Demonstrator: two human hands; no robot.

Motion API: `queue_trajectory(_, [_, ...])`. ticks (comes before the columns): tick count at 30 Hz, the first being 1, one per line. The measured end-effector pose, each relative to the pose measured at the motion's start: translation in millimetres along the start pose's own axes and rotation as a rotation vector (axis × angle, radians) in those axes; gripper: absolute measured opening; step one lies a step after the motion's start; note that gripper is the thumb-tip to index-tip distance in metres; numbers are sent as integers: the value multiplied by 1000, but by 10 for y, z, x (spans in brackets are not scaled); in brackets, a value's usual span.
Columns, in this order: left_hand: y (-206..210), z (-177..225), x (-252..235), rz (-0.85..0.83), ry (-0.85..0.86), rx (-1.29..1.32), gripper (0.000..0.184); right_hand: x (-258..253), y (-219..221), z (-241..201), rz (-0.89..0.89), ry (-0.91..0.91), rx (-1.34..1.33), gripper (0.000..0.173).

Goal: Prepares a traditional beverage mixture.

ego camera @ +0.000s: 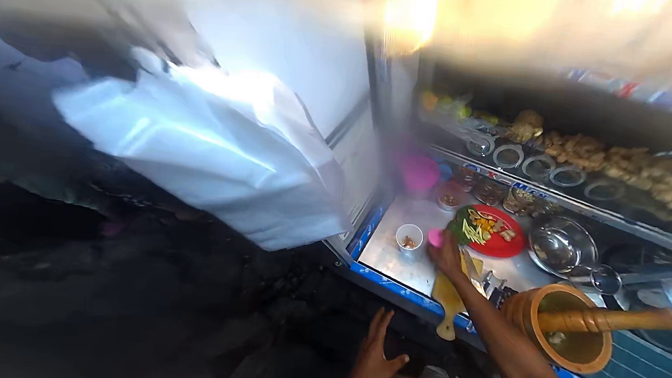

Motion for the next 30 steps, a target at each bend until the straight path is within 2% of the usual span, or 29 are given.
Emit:
queue_trajectory(3, [-76,-3,68,3,47,25,78,-409,235,-44,-29,-41,73,64])
queue_trajectory(5, [-91,-26,105,9,56,49,71,-409,351,-3,-103,-61,127,72])
queue_trajectory(7, [-100,1,80,5,56,64,66,-230,254,-32,-31,-113,78,68])
queue_trajectory(10, [-40,157,-3,-68,103,58,55,582,-262,-61,291,-173,-159,55])
queue_trajectory(12, [47,316,-93,-135,169,48,47,1429,-839,97,678,-152,-295,55])
queue_trajectory(14, [129,505,-207,-188,233,31,40,2199,-1519,441,1105,-43,-325,78])
queue_trajectory(15, [178,620,-271,-213,262,15,38,2450,-1851,691,1249,59,-332,92])
queue_trajectory(17, [351,921,-407,-296,344,-24,36,2645,-2354,1258,1364,250,-432,108])
queue_trajectory(18, [485,1088,-480,-350,399,-43,35,2596,-2471,1552,1324,326,-568,109])
queue_trajectory(19, [641,1264,-546,-406,458,-62,35,2476,-2504,1799,1234,380,-739,101])
queue_trajectory(21, [992,1572,-650,-498,554,-109,36,2184,-2476,2075,1037,356,-1015,63])
queue_trajectory(22, [1163,1689,-683,-517,583,-141,36,2122,-2488,2054,958,303,-1064,46])
queue_trajectory(24, [1432,1860,-710,-492,606,-181,35,2216,-2641,1844,980,140,-1028,22])
queue_trajectory(27, [1715,2034,-584,-404,632,-119,29,2672,-3028,1600,1226,-202,-881,6])
queue_trajectory(30, [2096,2227,-381,-374,788,-177,28,2919,-3246,1512,1266,-401,-806,8])
Point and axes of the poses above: each hand's wrist, its own x-axis away from the middle knuckle, its own y-axis out of the palm, z = x × y, the point moved 7 cm from there along -x, towards the middle knuckle, and after that the axes turned 4 degrees about x, right-handed, at the moved point
